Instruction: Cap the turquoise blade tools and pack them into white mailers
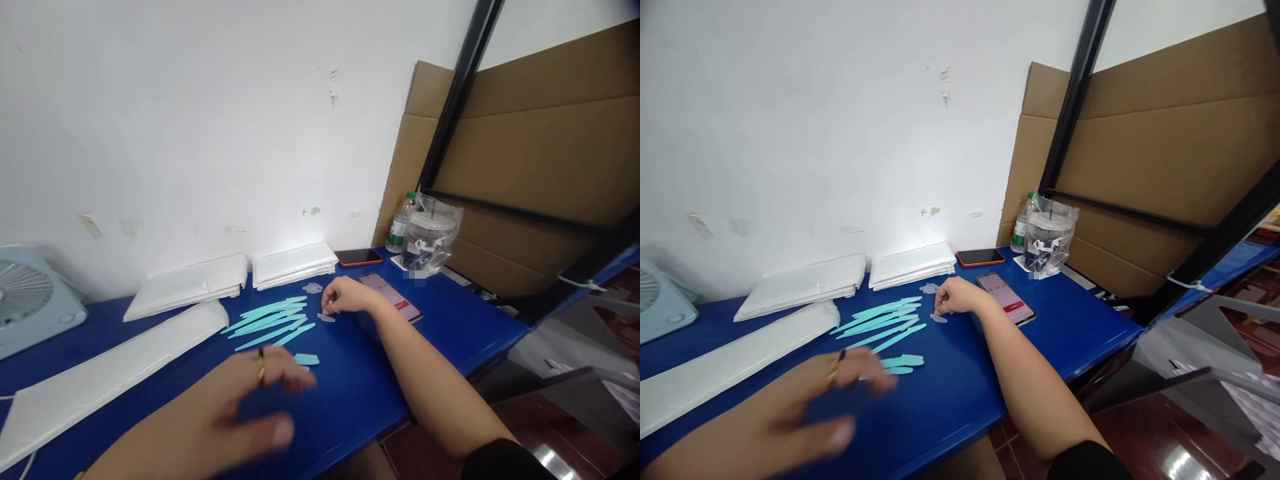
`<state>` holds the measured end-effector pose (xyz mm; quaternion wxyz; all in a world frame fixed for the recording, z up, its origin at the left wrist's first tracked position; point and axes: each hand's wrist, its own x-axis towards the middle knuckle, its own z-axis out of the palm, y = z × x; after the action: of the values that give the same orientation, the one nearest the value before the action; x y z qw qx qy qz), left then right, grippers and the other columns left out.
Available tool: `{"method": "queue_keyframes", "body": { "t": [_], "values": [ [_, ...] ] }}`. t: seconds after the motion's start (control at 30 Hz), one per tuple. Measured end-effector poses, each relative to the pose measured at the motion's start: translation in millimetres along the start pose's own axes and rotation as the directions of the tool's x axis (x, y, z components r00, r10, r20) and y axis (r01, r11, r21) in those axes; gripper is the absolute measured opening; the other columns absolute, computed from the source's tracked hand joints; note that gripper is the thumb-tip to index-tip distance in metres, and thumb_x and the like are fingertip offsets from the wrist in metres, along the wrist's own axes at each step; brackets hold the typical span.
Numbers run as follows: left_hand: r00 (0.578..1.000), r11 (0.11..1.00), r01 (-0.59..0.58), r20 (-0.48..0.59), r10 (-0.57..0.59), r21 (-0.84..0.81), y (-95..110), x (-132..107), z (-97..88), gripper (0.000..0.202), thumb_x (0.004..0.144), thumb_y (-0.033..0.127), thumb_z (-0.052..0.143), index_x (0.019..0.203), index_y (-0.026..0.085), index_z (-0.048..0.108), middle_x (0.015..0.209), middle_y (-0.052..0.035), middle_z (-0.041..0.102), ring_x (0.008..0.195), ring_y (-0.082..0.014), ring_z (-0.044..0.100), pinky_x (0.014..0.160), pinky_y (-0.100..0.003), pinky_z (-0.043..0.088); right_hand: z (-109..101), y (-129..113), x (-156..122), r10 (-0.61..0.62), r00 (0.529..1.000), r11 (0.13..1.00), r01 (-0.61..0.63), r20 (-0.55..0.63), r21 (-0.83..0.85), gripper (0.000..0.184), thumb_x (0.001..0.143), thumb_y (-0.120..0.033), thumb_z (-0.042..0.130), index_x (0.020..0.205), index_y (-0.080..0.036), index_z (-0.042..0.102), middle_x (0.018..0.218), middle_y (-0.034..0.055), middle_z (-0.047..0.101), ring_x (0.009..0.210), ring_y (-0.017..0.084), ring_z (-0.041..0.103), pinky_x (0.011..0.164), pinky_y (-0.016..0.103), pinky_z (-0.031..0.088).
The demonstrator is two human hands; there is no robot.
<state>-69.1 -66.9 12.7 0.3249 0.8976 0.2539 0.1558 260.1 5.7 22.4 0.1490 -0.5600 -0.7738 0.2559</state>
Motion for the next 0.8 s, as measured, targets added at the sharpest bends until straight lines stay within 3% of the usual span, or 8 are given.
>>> {"method": "queue_keyframes", "body": {
  "t": [0.1,0.2,0.37,0.6,0.7,0.8],
  "values": [
    [0.991,0.948,0.133,-0.071,-0.117,0.289,10.1,39.0,-7.9,0.055,0.080,0.053,0.052,0.129,0.028,0.047,0.129,-0.0059,0.053,0.119,-0.0286,0.046,0.102,-0.044,0.036,1.9,-2.0,-0.9,-0.044,0.999,0.999,0.045,0.028,-0.029,0.030,0.053,-0.034,0.077,0.077,-0.017,0.073,0.065,-0.0001,0.067,0.059,0.012,0.059,0.052,0.019,0.041],
    [0.985,0.894,0.171,-0.061,-0.160,0.415,13.9,56.3,1.5,0.066,0.079,0.059,0.049,0.134,0.023,0.042,0.136,-0.0088,0.046,0.123,-0.0308,0.042,0.102,-0.046,0.035,6.6,-4.5,-0.2,-0.093,0.994,0.995,0.094,0.056,-0.027,0.021,0.056,-0.027,0.075,0.075,-0.017,0.073,0.064,-0.0005,0.066,0.058,0.012,0.060,0.052,0.019,0.041],
    [0.977,0.887,0.184,0.022,-0.213,0.423,10.9,49.5,12.8,0.072,0.080,0.064,0.041,0.139,0.022,0.035,0.139,-0.0086,0.043,0.126,-0.0297,0.040,0.103,-0.045,0.035,17.2,-12.0,4.0,-0.183,0.982,0.983,0.184,0.051,-0.001,0.014,0.062,-0.024,0.072,0.075,-0.018,0.072,0.064,-0.0005,0.066,0.058,0.012,0.059,0.052,0.020,0.041],
    [0.967,0.925,0.165,0.128,-0.220,0.342,9.7,47.4,2.3,0.074,0.083,0.064,0.036,0.143,0.023,0.022,0.147,-0.0071,0.028,0.132,-0.0264,0.032,0.106,-0.040,0.031,29.5,-20.9,10.3,-0.182,0.983,0.982,0.182,-0.001,0.040,0.013,0.064,-0.023,0.072,0.076,-0.019,0.072,0.061,-0.0006,0.065,0.056,0.012,0.060,0.054,0.020,0.042],
    [0.965,0.915,0.184,0.109,-0.237,0.359,3.5,50.5,0.0,0.075,0.082,0.064,0.037,0.143,0.022,0.023,0.148,-0.0082,0.027,0.133,-0.0262,0.031,0.107,-0.040,0.030,26.9,-15.7,12.3,-0.153,0.982,0.987,0.158,-0.114,0.041,0.012,0.069,-0.023,0.068,0.080,-0.018,0.072,0.064,0.0004,0.066,0.059,0.013,0.060,0.056,0.021,0.043],
    [0.981,0.907,0.169,0.018,-0.191,0.387,-6.3,54.8,-1.9,0.067,0.082,0.058,0.044,0.139,0.023,0.032,0.145,-0.0080,0.034,0.130,-0.0258,0.034,0.106,-0.040,0.031,20.5,-3.5,16.2,-0.109,0.921,0.993,0.088,-0.374,-0.072,0.013,0.075,-0.015,0.059,0.080,-0.017,0.070,0.075,0.0029,0.067,0.066,0.013,0.059,0.063,0.022,0.043]
  ]
}}
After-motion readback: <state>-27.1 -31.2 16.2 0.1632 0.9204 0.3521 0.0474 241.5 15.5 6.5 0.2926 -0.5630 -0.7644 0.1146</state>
